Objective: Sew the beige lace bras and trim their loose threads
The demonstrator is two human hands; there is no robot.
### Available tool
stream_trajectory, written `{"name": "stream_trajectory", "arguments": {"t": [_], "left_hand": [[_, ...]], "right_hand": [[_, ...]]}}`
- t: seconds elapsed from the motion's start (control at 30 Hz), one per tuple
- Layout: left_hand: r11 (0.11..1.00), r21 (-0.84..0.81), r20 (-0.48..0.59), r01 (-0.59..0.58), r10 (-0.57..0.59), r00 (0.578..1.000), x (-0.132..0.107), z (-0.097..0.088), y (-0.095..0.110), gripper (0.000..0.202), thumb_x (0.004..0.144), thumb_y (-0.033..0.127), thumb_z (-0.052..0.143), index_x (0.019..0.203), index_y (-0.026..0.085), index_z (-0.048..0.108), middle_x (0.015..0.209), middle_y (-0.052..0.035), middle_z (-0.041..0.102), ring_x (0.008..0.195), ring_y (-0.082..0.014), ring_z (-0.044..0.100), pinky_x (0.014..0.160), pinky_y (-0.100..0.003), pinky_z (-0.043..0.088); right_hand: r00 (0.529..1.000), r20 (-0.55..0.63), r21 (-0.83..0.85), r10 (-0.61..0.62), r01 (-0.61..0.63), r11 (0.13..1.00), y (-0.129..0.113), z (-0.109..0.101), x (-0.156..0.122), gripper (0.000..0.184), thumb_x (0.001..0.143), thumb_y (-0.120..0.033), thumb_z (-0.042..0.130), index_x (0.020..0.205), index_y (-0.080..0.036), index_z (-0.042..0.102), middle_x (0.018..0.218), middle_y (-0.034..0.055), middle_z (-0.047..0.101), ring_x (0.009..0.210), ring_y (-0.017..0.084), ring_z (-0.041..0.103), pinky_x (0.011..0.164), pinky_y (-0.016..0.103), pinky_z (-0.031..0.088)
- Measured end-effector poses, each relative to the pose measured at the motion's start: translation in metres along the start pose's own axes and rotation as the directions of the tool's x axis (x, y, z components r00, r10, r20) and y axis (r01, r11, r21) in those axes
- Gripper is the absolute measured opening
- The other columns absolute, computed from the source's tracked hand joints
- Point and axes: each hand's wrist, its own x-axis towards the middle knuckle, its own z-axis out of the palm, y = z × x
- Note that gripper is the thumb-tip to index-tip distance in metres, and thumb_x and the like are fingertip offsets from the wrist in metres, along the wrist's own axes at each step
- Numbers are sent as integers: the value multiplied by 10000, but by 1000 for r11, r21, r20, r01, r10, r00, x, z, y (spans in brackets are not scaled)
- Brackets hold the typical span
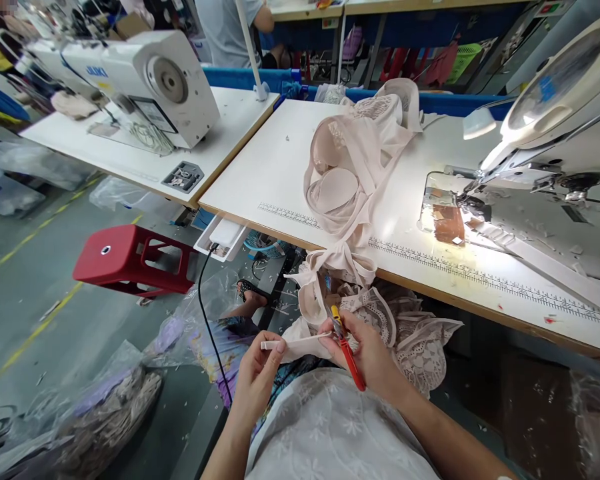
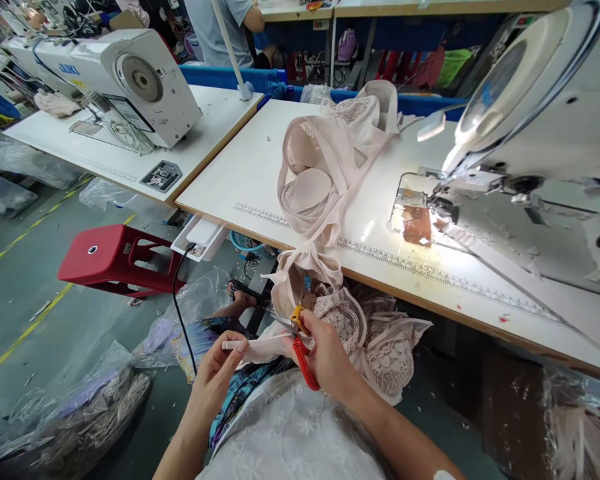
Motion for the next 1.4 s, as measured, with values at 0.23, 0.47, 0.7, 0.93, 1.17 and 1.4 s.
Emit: {"name": "stream_trajectory", "arguments": {"t": [0.23,0.47,0.7,0.93,1.17,1.4], "left_hand": [[1000,1,48,-8,8,999,7,-9,-6,446,831,614,637,796,172,587,681,23,452,603,-114,371,558,-216,321],[845,458,28,-277,298,954,4,-30,37,376,776,408,746,1095,213,706,1001,-108,672,819,-236,585,676,-286,477],[834,389,450,-391,199,871,18,-5,54,301,787,137,614,1061,212,716,965,-83,753,792,-228,698,703,-276,515],[930,275,446,-243,100,889,31,-2,53,214,913,312,553,924,180,721,807,-91,758,732,-237,738,671,-300,579],[964,220,400,-148,49,915,34,-8,52,345,914,474,599,922,153,726,784,-86,759,743,-215,739,667,-266,592],[964,217,381,-152,60,923,32,-9,53,384,911,511,594,923,148,719,800,-70,757,719,-179,728,666,-228,591]], "right_hand": [[998,-15,-15,-56,56,998,-5,-3,-1,120,826,-313,664,829,-221,588,767,10,636,644,162,553,609,289,465],[965,44,-146,-258,262,954,-16,2,3,99,782,-166,554,853,-233,568,857,48,641,776,203,602,677,315,508],[852,119,-235,-509,523,820,-12,12,12,179,715,-72,479,786,-236,479,758,28,564,758,198,568,697,308,481],[965,46,-33,-259,260,965,-18,4,11,114,805,-179,586,911,-222,583,907,26,642,828,194,624,715,291,520],[960,49,75,-276,272,959,-18,1,11,183,804,-144,584,964,-232,594,1075,58,675,928,219,645,743,308,550],[872,35,-62,-488,489,870,-5,2,17,245,779,-95,604,989,-220,587,1069,74,689,968,236,662,830,364,552]]}}
